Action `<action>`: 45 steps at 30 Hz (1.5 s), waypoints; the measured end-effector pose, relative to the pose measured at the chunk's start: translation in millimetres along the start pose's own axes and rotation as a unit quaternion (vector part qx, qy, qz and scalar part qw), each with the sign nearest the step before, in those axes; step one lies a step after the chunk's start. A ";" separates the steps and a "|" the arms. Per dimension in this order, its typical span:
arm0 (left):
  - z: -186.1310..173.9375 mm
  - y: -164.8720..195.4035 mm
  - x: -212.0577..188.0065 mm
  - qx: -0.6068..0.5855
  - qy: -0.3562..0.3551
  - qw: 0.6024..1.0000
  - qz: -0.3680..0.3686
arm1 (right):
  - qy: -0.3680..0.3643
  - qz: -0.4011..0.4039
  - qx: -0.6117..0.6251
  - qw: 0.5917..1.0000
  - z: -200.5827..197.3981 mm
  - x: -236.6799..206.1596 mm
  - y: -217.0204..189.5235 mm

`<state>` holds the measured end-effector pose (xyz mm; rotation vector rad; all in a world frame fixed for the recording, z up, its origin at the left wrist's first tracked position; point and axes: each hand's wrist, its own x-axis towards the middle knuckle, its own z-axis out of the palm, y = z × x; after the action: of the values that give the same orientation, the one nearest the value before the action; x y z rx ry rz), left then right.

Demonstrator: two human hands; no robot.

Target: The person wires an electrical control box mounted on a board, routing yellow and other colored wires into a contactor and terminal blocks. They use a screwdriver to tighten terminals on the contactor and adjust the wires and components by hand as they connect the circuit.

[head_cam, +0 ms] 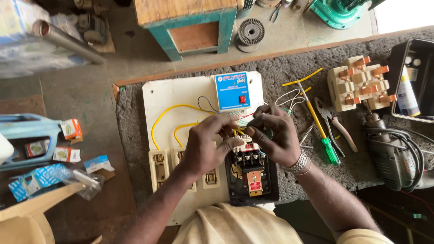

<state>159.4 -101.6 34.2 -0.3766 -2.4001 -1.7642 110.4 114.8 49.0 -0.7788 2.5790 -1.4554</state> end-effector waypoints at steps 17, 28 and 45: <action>6.5 7.9 -11.5 -0.185 -0.025 0.969 -0.162 | -0.011 -0.063 -0.039 0.997 -5.7 -8.8 -0.2; 13.7 5.9 -17.4 0.003 -0.021 1.000 -0.011 | -0.032 -0.077 0.029 0.996 -8.8 -6.9 -15.5; 7.7 15.7 -12.9 0.245 0.031 0.945 0.214 | -0.082 0.085 0.197 0.973 -9.1 -18.1 -6.5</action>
<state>176.5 -91.3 42.9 -0.6920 -2.3700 -0.9476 125.8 127.6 56.2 -0.5779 2.0810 -1.6903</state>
